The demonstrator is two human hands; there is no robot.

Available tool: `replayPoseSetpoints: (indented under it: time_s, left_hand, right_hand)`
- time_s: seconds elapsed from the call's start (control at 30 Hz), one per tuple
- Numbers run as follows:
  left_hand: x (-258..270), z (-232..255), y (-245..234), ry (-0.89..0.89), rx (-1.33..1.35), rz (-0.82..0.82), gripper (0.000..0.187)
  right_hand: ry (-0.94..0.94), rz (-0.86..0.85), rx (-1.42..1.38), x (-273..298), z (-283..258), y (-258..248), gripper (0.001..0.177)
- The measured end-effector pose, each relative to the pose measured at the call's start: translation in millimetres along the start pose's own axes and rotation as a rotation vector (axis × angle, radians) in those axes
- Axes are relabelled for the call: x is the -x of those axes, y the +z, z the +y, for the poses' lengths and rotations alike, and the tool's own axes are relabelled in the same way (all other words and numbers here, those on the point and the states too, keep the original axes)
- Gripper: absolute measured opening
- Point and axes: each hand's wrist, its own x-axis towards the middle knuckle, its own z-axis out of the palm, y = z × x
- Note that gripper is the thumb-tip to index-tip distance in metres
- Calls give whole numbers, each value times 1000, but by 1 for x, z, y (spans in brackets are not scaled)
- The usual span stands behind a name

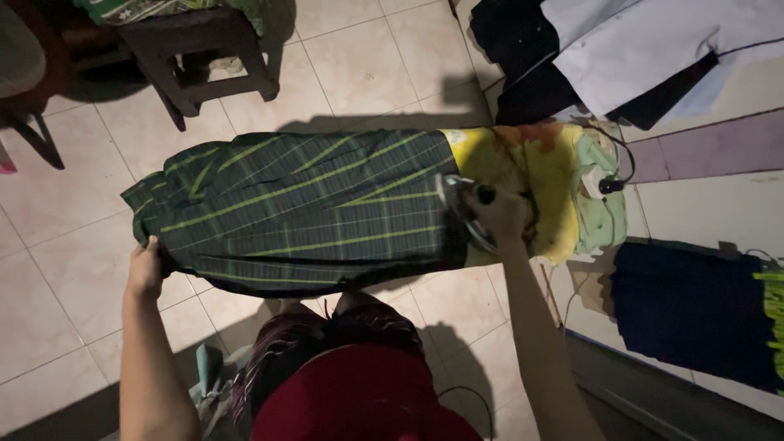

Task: The person irons a dark plaid shirt on a yellow ironing board, then hangs it on a green hanger. They then iron a white shirt on the same board, smoothing and adjusting it during the process.

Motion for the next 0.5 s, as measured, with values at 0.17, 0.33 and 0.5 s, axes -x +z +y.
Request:
replayPoseSetpoints:
  time_s: [0.17, 0.33, 0.5]
  left_hand:
    - [0, 1, 1, -28, -90, 72, 40]
    - [6, 2, 1, -84, -126, 149, 45]
    - [8, 7, 23, 66, -115, 32, 52]
  right_hand:
    - [288, 10, -39, -10, 24, -9, 55]
    - [446, 112, -61, -44, 45, -9, 59]
    - [-14, 537, 62, -71, 51, 27, 61]
